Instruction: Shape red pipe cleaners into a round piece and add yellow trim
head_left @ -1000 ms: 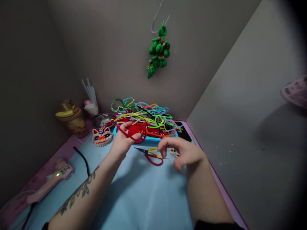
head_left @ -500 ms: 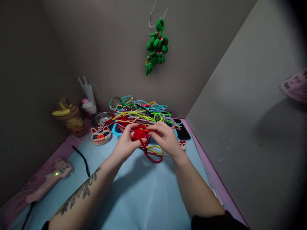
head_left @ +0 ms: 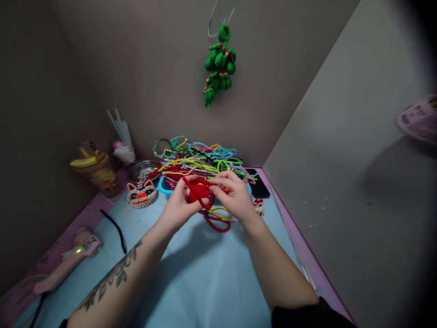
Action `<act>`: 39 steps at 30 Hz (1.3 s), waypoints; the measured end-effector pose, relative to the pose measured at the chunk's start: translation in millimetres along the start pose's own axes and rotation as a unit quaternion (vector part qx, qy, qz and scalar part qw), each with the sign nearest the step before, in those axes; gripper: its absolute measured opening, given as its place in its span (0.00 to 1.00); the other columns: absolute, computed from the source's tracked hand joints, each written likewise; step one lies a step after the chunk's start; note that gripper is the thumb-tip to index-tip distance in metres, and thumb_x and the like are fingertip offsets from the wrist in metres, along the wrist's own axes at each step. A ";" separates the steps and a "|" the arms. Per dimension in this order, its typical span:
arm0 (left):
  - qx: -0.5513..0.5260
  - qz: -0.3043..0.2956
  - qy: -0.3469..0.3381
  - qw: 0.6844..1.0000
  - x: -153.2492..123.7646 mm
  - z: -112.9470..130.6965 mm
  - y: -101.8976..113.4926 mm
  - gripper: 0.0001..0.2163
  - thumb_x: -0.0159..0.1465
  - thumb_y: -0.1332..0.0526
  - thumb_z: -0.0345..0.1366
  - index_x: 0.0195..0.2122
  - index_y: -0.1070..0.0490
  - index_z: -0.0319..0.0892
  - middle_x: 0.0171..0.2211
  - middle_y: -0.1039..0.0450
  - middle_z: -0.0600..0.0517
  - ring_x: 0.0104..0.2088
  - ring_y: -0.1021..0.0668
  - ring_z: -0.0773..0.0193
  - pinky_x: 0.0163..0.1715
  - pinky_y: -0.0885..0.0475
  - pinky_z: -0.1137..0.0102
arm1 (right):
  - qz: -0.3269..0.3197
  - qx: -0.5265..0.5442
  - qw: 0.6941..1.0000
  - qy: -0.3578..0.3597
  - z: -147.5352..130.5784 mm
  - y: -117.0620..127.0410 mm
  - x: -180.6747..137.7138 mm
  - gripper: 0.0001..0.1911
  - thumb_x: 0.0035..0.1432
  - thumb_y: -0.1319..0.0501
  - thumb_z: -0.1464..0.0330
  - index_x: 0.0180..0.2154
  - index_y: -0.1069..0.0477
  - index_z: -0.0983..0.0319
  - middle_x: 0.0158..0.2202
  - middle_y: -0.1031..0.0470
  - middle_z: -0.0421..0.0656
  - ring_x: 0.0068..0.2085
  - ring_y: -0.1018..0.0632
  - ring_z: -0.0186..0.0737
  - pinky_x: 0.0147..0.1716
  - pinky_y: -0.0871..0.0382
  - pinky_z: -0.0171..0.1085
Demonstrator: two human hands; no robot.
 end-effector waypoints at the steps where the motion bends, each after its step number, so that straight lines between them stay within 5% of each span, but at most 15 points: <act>1: -0.006 0.000 0.000 1.000 0.2 0.0 -0.4 0.31 0.44 0.27 0.34 0.47 0.39 0.43 0.33 0.25 0.53 0.32 0.23 0.63 0.32 0.28 0.70 | -0.001 0.002 1.000 -0.001 -0.1 -0.4 -0.1 0.07 0.56 0.38 0.70 0.37 0.22 0.59 0.38 0.29 0.43 0.39 0.25 0.37 0.41 0.29 0.39; 14: -0.072 0.110 -0.009 0.991 5.9 -2.7 20.1 0.31 0.42 0.27 0.33 0.47 0.36 0.40 0.38 0.23 0.49 0.34 0.22 0.63 0.37 0.30 0.69 | 0.014 0.008 0.999 0.045 -16.8 4.5 -2.1 0.08 0.56 0.40 0.72 0.39 0.27 0.59 0.36 0.27 0.43 0.39 0.26 0.38 0.38 0.28 0.39; 18: -0.108 0.126 -0.019 0.986 5.4 1.2 21.6 0.31 0.43 0.28 0.33 0.48 0.37 0.40 0.36 0.24 0.51 0.31 0.22 0.66 0.34 0.30 0.70 | -0.082 -0.033 0.988 0.130 -32.6 -21.1 -12.0 0.13 0.54 0.35 0.67 0.43 0.29 0.59 0.38 0.28 0.45 0.41 0.27 0.41 0.41 0.29 0.41; 23: -0.124 0.127 -0.001 0.984 5.8 -1.3 19.4 0.31 0.43 0.27 0.33 0.48 0.38 0.41 0.26 0.27 0.58 0.22 0.26 0.71 0.27 0.33 0.74 | -0.098 -0.056 0.979 0.169 -37.5 -47.5 -22.4 0.07 0.61 0.46 0.72 0.36 0.29 0.60 0.37 0.28 0.46 0.39 0.28 0.39 0.43 0.30 0.40; 28: -0.115 0.148 -0.018 0.982 8.3 3.8 27.2 0.31 0.42 0.27 0.34 0.47 0.37 0.41 0.27 0.26 0.57 0.23 0.26 0.71 0.27 0.33 0.74 | -0.165 0.056 0.964 0.198 -50.9 -45.6 -25.1 0.06 0.59 0.47 0.75 0.33 0.34 0.59 0.36 0.27 0.45 0.40 0.27 0.37 0.42 0.29 0.39; 35: -0.118 0.111 -0.006 0.987 8.1 12.9 31.2 0.31 0.44 0.28 0.34 0.48 0.37 0.39 0.26 0.26 0.57 0.23 0.25 0.70 0.28 0.32 0.74 | -0.393 0.271 0.871 0.115 -48.1 -23.2 -21.9 0.10 0.59 0.41 0.64 0.27 0.34 0.60 0.31 0.26 0.43 0.35 0.25 0.35 0.39 0.28 0.37; 37: -0.102 0.099 -0.014 0.990 7.3 14.3 29.4 0.30 0.44 0.27 0.34 0.48 0.37 0.39 0.28 0.24 0.55 0.26 0.24 0.68 0.30 0.31 0.73 | -0.420 0.265 0.864 0.077 -35.9 -21.8 -21.2 0.10 0.56 0.38 0.62 0.29 0.30 0.62 0.31 0.26 0.43 0.35 0.24 0.36 0.39 0.28 0.37; 39: -0.075 0.098 -0.030 0.992 6.7 14.8 27.7 0.29 0.44 0.27 0.34 0.47 0.37 0.40 0.31 0.23 0.53 0.28 0.22 0.67 0.32 0.30 0.72 | -0.399 0.221 0.890 0.001 -19.2 -25.5 -18.1 0.10 0.55 0.37 0.61 0.32 0.28 0.62 0.30 0.25 0.42 0.33 0.24 0.35 0.34 0.29 0.35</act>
Point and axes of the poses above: each hand's wrist, its own x-axis towards the middle knuckle, its own y-axis out of the back of the hand, z = x × y, the point moved 6 cm from there along x, towards the middle knuckle
